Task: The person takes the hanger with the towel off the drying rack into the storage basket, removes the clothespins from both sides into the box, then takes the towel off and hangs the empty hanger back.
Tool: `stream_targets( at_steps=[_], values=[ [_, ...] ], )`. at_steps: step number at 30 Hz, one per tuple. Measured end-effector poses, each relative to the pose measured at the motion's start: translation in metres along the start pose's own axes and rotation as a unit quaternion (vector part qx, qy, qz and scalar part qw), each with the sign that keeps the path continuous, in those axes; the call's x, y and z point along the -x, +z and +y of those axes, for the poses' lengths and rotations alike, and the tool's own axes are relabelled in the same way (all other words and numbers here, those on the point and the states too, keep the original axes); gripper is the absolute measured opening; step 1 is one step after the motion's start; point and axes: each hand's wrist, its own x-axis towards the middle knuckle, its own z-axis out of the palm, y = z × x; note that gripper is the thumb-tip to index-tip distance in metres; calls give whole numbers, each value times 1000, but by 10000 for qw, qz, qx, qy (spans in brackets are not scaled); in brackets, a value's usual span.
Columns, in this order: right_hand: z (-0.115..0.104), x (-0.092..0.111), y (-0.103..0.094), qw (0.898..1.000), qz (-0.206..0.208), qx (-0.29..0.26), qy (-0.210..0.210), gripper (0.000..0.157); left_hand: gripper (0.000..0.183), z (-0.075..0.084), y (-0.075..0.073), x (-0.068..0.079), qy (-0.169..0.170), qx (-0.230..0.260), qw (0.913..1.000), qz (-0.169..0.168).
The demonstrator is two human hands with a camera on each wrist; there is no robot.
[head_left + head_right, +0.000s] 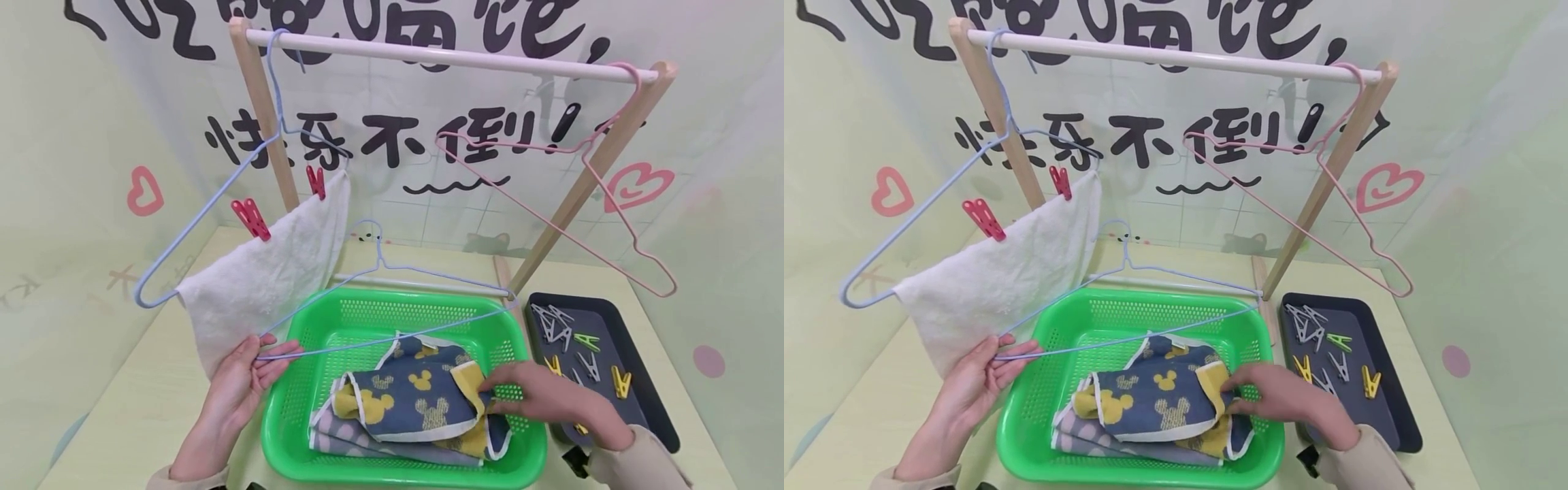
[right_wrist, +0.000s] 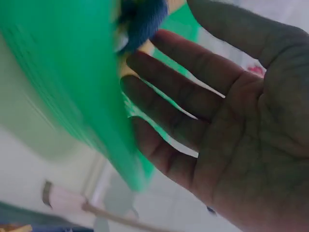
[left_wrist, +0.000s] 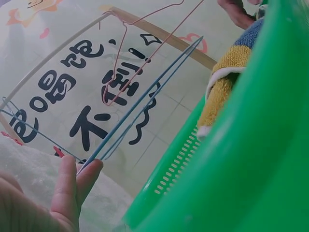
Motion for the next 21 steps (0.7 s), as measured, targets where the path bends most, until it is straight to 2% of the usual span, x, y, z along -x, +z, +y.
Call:
stream_targets(
  at_steps=[2,4,6,8,11,12,15,18,21],
  values=[
    [2,6,-10,9975,625,16,326,20,26,0,0,1,-1,47,10000,-63],
    [4,11,-19,9863,1446,-85,791,18,26,0,-1,1,-29,56,9999,-122],
    [6,16,-25,9648,2210,-510,1329,21,26,0,-1,2,-75,-26,9999,-143],
    [8,20,-28,9439,2676,-1101,1593,28,27,0,0,3,-119,-122,9997,-167],
    [11,22,-27,9256,2844,-2004,1492,37,28,0,0,3,-155,-189,9994,-246],
    [11,22,-27,9241,2815,-2184,1384,39,29,0,1,3,-159,-177,9993,-284],
    [11,20,-25,9234,2760,-2430,1098,37,30,0,1,3,-194,-121,9992,-341],
    [8,18,-24,9244,2717,-2490,982,34,27,-1,2,3,-281,-301,9988,-249],
    [6,18,-25,9290,2355,-2739,807,31,23,-3,3,4,-463,-594,9971,-146]
  ],
)
